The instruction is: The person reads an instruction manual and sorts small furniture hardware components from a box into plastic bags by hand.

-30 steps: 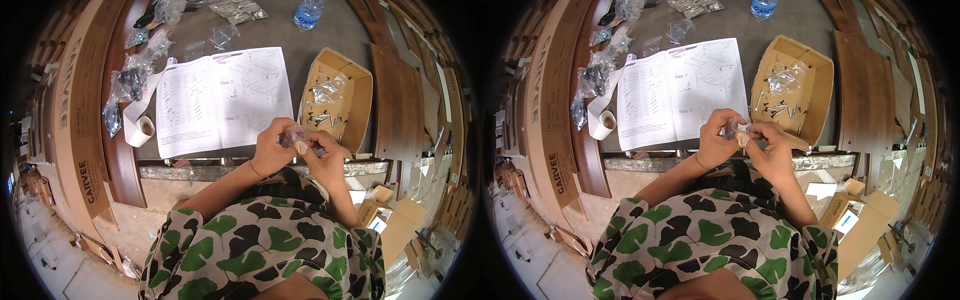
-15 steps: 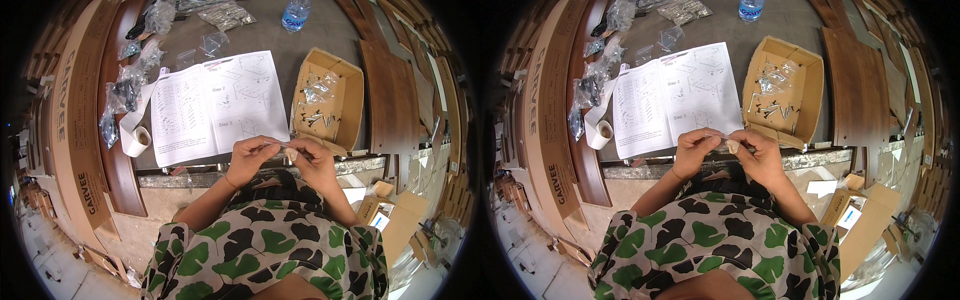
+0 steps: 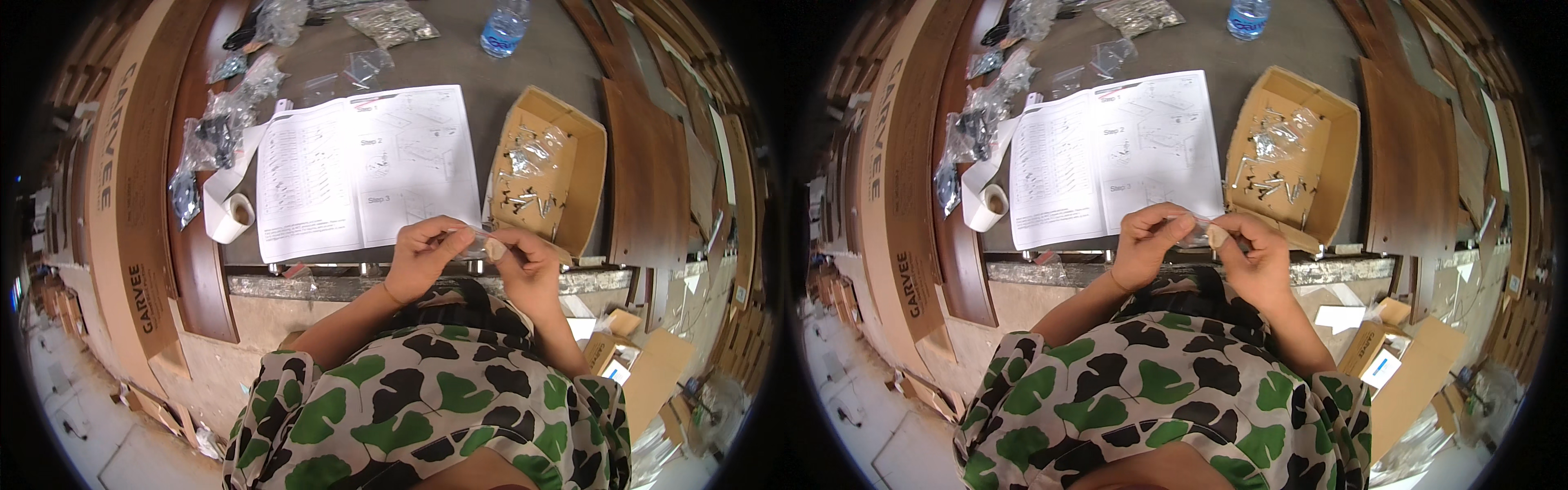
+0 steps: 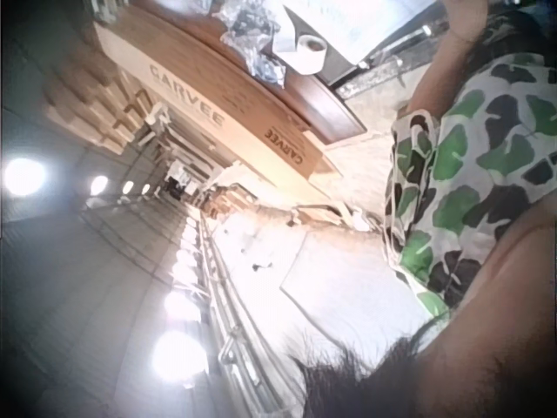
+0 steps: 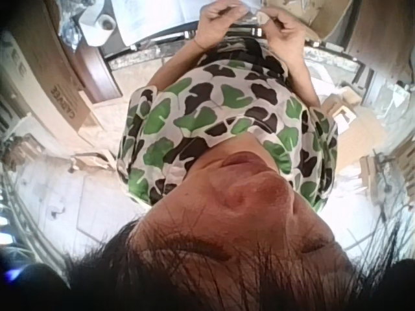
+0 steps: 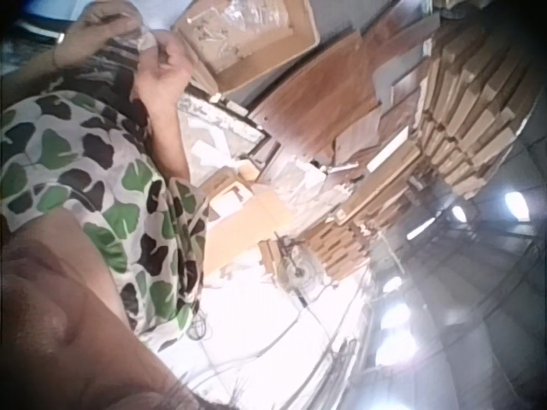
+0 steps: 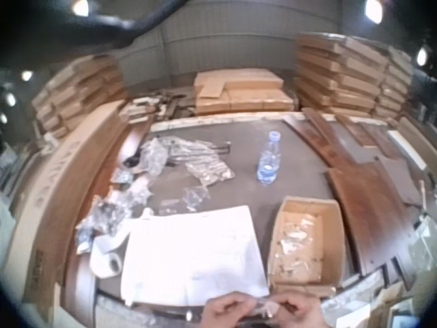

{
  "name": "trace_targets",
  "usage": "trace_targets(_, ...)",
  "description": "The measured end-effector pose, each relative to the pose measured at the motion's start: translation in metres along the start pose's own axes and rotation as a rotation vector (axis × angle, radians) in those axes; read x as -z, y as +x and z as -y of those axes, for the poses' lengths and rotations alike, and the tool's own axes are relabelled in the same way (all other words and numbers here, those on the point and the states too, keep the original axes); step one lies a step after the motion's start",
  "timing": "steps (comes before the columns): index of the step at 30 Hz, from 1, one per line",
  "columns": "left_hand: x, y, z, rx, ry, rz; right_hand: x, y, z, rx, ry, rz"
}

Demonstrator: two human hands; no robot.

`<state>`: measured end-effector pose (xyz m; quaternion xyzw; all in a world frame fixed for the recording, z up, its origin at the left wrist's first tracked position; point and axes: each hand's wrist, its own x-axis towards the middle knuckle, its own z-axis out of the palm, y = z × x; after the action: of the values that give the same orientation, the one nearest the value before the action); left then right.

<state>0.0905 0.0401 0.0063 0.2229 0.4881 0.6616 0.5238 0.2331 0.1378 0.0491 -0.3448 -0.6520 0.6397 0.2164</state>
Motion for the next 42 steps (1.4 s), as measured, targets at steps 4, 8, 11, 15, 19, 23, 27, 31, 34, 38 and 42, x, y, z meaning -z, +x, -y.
trace_targets(4, 0.003, -0.001, -0.004, 0.094, 0.023, 0.024, 0.008, 0.001, -0.012, 0.022, -0.011, 0.053)
trace_targets(8, 0.009, 0.000, 0.001, 0.018, -0.054, 0.130, 0.007, -0.001, -0.015, -0.005, -0.138, 0.094)
trace_targets(11, 0.012, -0.001, -0.002, -0.009, -0.093, 0.175, 0.003, 0.002, -0.015, -0.014, -0.089, 0.131)
trace_targets(15, 0.016, -0.002, 0.003, -0.050, -0.010, 0.125, -0.003, 0.008, -0.012, 0.029, -0.079, 0.172)
trace_targets(19, 0.023, 0.000, 0.010, -0.115, 0.046, 0.142, -0.009, 0.013, -0.010, 0.090, -0.193, 0.172)
trace_targets(23, 0.024, -0.004, 0.004, -0.302, 0.235, 0.059, -0.012, 0.019, -0.007, 0.156, -0.240, 0.197)
trace_targets(27, 0.031, -0.004, -0.005, -0.222, 0.230, 0.059, -0.010, 0.023, -0.012, -0.019, -0.118, 0.150)
trace_targets(31, 0.044, 0.001, -0.006, -0.218, 0.240, 0.064, -0.007, 0.026, -0.015, 0.002, -0.148, 0.155)
trace_targets(34, 0.052, 0.006, -0.012, -0.264, 0.303, 0.062, -0.007, 0.027, -0.019, 0.114, -0.211, 0.126)
trace_targets(38, 0.059, 0.018, -0.022, -0.293, 0.230, -0.024, -0.012, 0.031, -0.014, 0.055, -0.106, 0.048)
trace_targets(42, 0.115, 0.044, -0.042, -0.227, 0.053, -0.360, -0.003, 0.033, -0.005, 0.028, -0.040, -0.027)
